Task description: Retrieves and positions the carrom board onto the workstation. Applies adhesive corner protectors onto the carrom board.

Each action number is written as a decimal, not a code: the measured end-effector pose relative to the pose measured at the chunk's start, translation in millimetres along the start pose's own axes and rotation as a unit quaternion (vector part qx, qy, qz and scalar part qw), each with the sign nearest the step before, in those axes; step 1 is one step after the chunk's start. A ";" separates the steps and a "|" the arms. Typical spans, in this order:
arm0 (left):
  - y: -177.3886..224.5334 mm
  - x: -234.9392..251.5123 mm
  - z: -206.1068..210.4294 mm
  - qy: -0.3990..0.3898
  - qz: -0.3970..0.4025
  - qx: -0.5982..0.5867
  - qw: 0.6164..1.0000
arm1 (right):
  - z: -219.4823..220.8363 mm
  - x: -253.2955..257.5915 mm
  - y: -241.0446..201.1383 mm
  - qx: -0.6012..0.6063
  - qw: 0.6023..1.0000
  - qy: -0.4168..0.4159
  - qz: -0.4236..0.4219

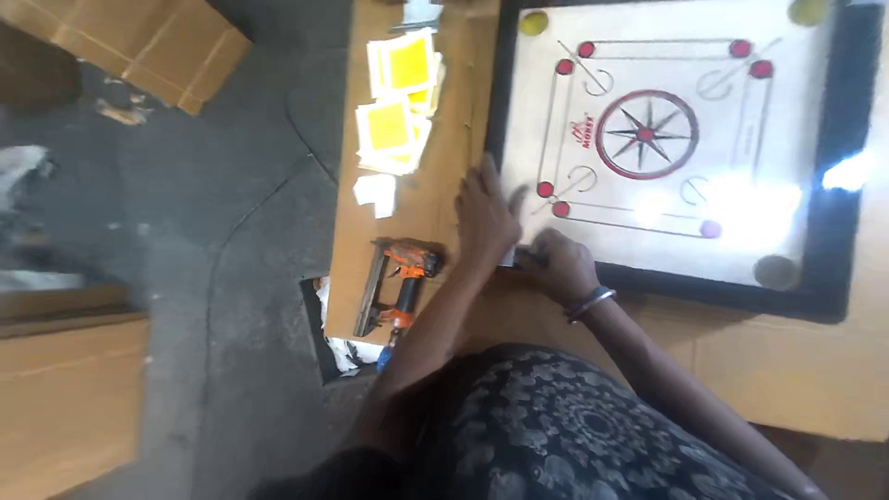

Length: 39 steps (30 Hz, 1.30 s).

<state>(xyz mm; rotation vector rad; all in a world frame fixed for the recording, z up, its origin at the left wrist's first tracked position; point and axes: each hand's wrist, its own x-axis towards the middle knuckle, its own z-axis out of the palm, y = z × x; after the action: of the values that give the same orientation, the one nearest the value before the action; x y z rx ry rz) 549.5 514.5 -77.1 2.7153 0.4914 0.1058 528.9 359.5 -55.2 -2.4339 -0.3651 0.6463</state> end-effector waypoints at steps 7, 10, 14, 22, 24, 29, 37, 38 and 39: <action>-102.8 11.1 -49.1 0.056 -0.116 -0.110 0.986 | -1.7 -0.5 -0.6 0.010 1.000 0.029 0.000; -151.7 39.0 -66.4 0.012 -0.214 -0.011 0.977 | -1.8 2.8 3.6 0.007 1.000 0.030 0.001; -159.8 47.7 -68.0 -0.083 -0.215 0.049 0.972 | -3.0 8.3 7.1 0.011 0.999 0.031 -0.001; -154.6 40.9 -75.2 -0.063 -0.224 0.033 0.972 | -3.8 9.8 10.6 0.005 0.999 0.033 0.001; -145.2 9.7 -84.0 0.015 -0.133 0.038 0.990 | -3.4 3.5 7.1 0.058 0.998 0.015 0.000; -68.2 -116.0 -89.2 0.128 0.283 -0.016 0.950 | -12.0 -28.7 -45.7 0.389 0.912 -0.124 0.046; -31.2 -140.2 -141.0 -0.079 -0.114 -0.488 0.862 | -36.2 -62.7 -50.2 0.332 0.915 -0.182 -0.138; -30.4 -141.6 -144.3 -0.105 -0.131 -0.550 0.818 | -39.0 -67.0 -46.1 0.351 0.901 -0.207 -0.150; -29.8 -144.9 -147.5 -0.121 -0.122 -0.576 0.799 | -41.1 -70.5 -41.0 0.370 0.887 -0.225 -0.162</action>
<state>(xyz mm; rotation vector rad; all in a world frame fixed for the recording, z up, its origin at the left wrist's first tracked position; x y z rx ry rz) 383.8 541.3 47.2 1.4220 0.4679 -0.0203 486.5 344.8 24.3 -1.4449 -0.5683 0.9794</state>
